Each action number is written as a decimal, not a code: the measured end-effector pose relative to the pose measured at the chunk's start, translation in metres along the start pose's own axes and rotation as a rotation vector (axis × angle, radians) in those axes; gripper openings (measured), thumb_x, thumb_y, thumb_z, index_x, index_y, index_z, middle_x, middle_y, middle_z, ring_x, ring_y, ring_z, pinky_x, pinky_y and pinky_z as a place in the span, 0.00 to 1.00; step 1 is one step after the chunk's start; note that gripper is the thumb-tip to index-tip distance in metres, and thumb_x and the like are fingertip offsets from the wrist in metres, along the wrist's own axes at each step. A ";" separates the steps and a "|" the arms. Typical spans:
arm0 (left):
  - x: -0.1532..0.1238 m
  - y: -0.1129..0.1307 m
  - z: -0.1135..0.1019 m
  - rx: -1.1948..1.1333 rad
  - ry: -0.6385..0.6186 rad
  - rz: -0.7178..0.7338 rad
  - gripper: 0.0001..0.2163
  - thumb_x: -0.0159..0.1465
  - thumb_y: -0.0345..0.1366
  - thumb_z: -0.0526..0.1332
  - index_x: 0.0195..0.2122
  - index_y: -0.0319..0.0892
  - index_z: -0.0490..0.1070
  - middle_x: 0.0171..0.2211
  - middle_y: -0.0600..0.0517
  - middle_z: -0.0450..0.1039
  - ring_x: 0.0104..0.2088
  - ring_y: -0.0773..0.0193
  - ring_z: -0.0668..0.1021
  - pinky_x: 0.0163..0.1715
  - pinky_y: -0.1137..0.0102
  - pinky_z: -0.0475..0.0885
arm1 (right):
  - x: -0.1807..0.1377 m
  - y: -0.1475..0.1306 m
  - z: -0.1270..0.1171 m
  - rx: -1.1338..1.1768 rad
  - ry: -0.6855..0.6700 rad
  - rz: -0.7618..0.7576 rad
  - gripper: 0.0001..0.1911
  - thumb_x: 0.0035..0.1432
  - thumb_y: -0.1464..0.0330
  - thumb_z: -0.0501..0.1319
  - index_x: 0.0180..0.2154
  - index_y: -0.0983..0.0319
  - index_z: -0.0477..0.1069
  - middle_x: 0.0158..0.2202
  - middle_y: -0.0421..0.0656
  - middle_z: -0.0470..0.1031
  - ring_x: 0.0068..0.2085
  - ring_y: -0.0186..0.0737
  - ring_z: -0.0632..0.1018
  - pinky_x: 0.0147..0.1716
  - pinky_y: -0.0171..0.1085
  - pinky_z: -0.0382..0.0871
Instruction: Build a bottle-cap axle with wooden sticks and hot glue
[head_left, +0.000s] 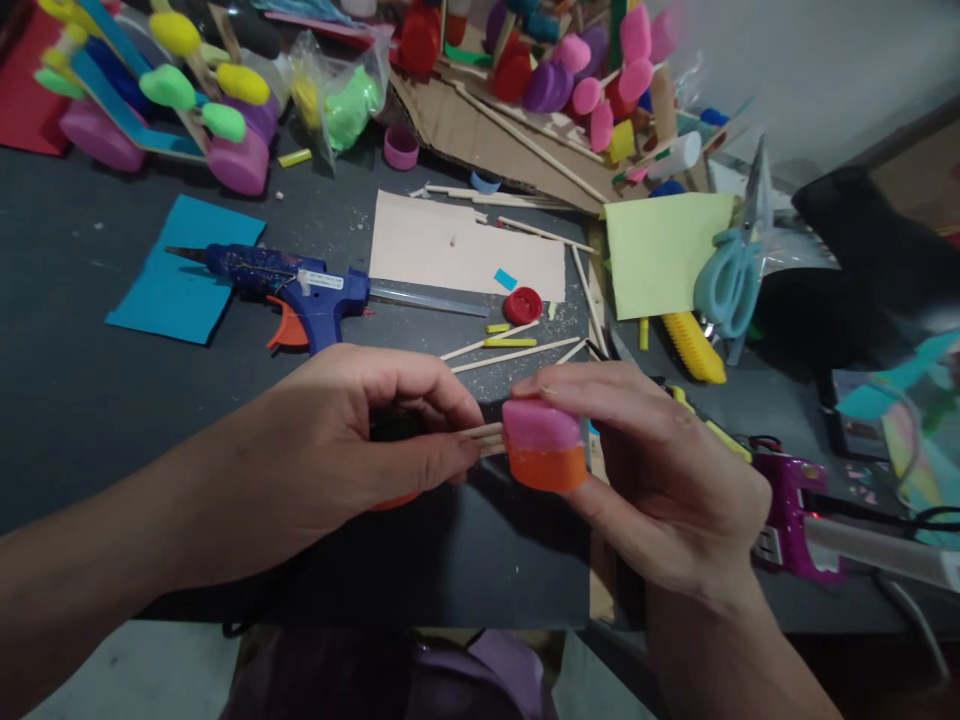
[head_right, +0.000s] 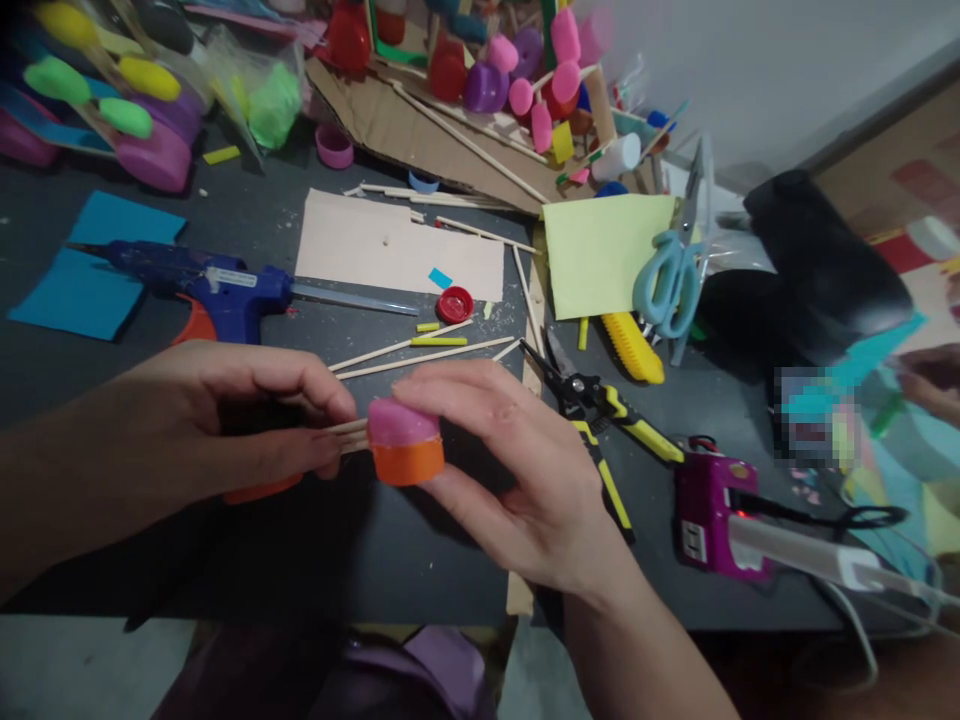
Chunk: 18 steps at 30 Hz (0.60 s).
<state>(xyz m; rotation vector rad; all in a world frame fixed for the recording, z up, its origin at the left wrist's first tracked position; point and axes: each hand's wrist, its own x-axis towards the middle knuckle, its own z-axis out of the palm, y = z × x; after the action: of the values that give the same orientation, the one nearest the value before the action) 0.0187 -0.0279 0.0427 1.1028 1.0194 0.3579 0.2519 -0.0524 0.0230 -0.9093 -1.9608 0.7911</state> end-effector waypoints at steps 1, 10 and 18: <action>0.000 0.000 0.000 0.011 0.001 0.001 0.04 0.61 0.40 0.68 0.34 0.47 0.79 0.26 0.57 0.76 0.22 0.72 0.69 0.18 0.80 0.62 | 0.000 0.000 0.000 -0.004 -0.001 0.003 0.23 0.60 0.73 0.66 0.57 0.56 0.74 0.49 0.46 0.80 0.49 0.49 0.79 0.48 0.49 0.74; -0.001 0.003 -0.003 0.110 0.004 0.083 0.04 0.64 0.40 0.66 0.36 0.48 0.78 0.28 0.57 0.78 0.24 0.69 0.74 0.20 0.77 0.66 | -0.001 0.000 0.001 -0.037 -0.022 0.043 0.22 0.61 0.69 0.65 0.57 0.51 0.73 0.48 0.45 0.80 0.48 0.51 0.79 0.48 0.51 0.75; 0.002 0.005 -0.008 0.257 -0.024 0.082 0.05 0.67 0.42 0.62 0.37 0.48 0.74 0.34 0.57 0.79 0.35 0.66 0.79 0.32 0.74 0.70 | -0.001 -0.002 -0.002 -0.052 -0.101 0.057 0.27 0.57 0.74 0.67 0.58 0.53 0.71 0.50 0.44 0.79 0.47 0.48 0.80 0.49 0.46 0.74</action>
<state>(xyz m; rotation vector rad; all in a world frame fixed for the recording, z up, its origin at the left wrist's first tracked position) 0.0146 -0.0197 0.0448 1.3798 1.0195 0.2836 0.2539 -0.0540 0.0250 -0.9767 -2.0593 0.8363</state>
